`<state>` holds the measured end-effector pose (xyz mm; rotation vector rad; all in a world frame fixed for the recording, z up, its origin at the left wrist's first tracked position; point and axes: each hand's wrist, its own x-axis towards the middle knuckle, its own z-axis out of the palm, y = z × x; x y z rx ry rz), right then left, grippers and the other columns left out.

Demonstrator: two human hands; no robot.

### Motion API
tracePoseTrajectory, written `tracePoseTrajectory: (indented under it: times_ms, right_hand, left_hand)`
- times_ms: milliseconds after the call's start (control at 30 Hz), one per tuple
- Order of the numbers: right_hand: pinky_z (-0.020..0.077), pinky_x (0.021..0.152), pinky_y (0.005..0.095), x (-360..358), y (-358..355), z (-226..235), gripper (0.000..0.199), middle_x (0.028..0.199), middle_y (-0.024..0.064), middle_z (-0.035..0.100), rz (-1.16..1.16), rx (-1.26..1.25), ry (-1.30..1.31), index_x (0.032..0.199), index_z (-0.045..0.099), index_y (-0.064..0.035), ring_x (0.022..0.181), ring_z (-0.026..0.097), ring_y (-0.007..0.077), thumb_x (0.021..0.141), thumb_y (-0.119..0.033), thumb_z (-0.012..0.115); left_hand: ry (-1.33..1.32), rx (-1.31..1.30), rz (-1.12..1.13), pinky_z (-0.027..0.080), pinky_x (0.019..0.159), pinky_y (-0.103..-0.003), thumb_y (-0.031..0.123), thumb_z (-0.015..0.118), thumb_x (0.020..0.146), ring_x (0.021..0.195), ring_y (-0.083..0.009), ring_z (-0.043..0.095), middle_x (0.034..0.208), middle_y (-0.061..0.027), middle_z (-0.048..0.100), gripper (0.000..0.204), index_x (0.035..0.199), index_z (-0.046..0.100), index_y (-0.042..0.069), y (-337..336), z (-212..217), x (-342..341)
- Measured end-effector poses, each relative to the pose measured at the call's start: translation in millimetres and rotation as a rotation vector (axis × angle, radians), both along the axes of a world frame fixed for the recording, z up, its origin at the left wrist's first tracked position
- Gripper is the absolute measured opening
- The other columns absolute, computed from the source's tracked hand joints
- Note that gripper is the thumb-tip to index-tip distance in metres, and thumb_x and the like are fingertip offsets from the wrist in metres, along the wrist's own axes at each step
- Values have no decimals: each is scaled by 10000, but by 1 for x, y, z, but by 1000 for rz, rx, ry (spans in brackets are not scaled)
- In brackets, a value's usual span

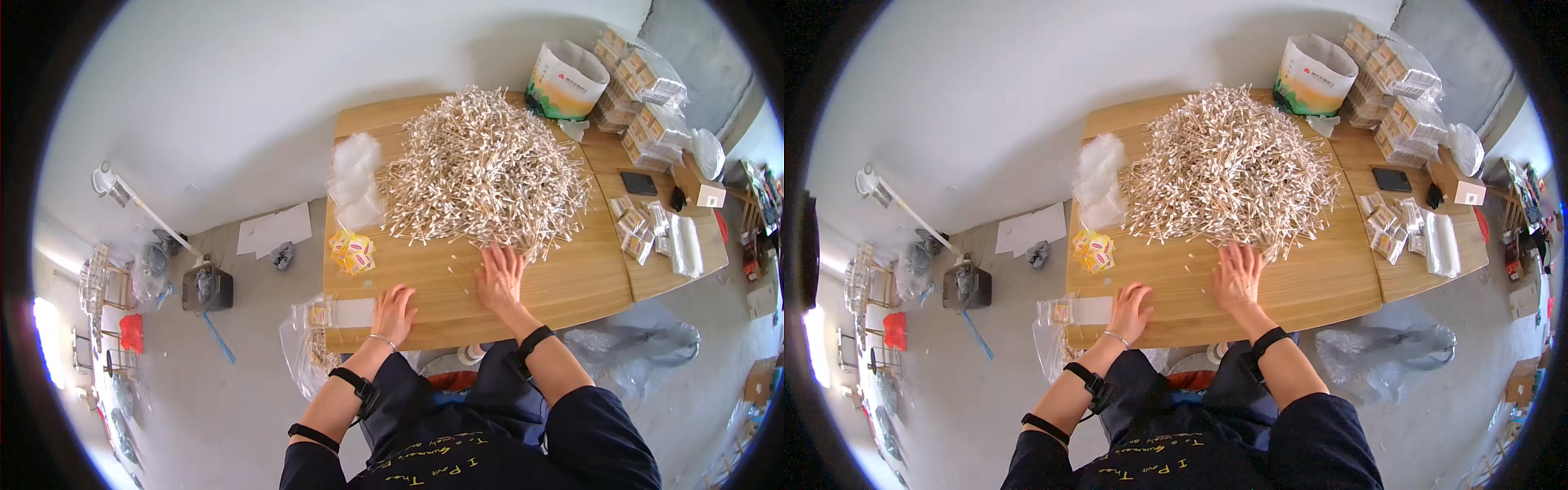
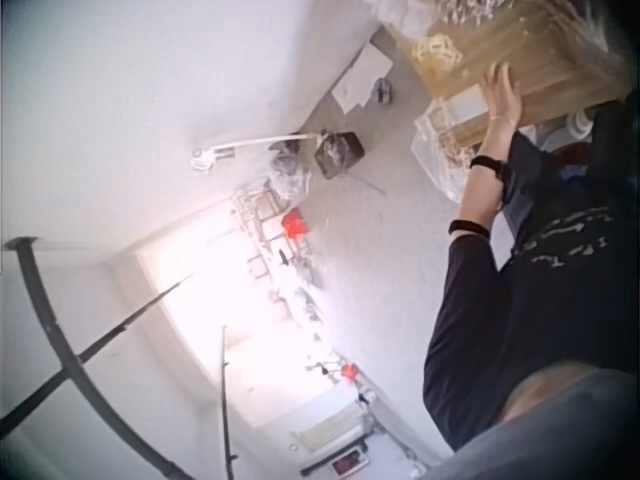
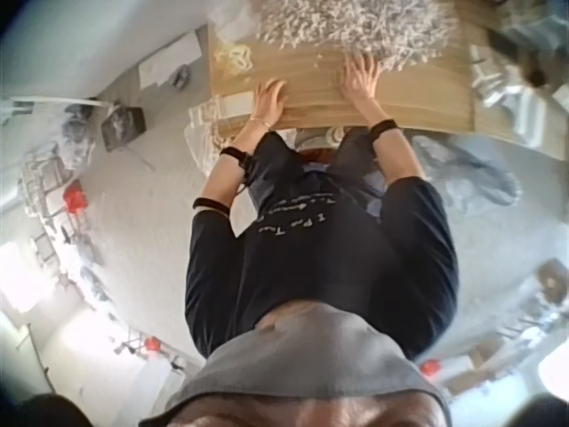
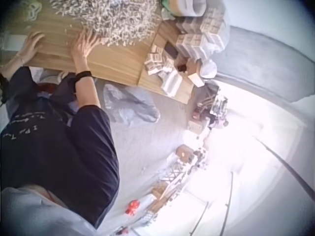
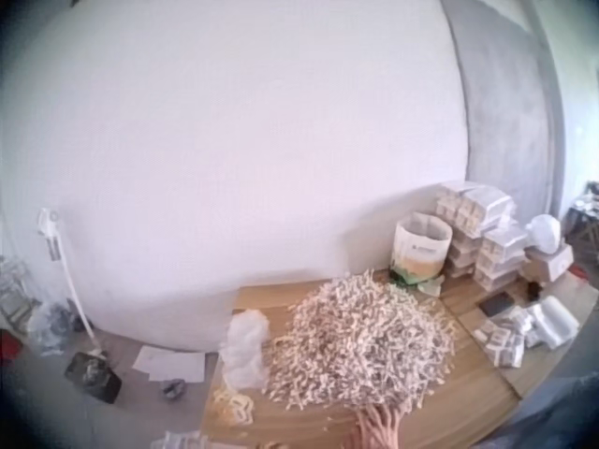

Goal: Group cotton swabs and place them into small plastic bags.

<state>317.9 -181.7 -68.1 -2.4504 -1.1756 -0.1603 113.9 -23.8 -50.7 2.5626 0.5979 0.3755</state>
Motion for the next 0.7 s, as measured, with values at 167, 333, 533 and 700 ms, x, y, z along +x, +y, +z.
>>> tracePoseTrajectory:
  times_ms: [167,333,533,700]
  right_hand:
    - [172,1110,548,19,-19,-3,440,1338,127,436,-119,134,-6,1269,498,-57,1321,297,362,860,-211,544]
    - [174,1112,545,18,-18,1,408,1320,128,448,-138,141,14,1224,520,-33,1324,302,336,837,-160,550]
    - [134,1125,540,14,-13,6,418,1380,160,383,-195,155,58,1218,521,-24,1337,269,361,822,-159,538]
    - [139,1125,536,17,-14,7,410,1381,161,386,-211,138,58,1197,536,-12,1334,276,357,818,-169,536]
  left_hand:
    - [-4,14,-87,411,959,-423,52,660,745,1120,-325,487,1224,-106,514,437,1166,558,103,1,9,42]
    - [3,134,-260,406,976,-418,28,626,760,1144,-304,482,1250,-98,510,461,1207,543,105,-12,18,99]
    - [-24,209,-354,411,944,-390,86,634,778,1127,-254,497,1201,-66,549,349,1125,603,106,-14,1,142]
    - [24,86,-316,418,886,-410,121,680,767,1029,-267,510,1060,-73,558,290,1050,618,106,-10,1,147]
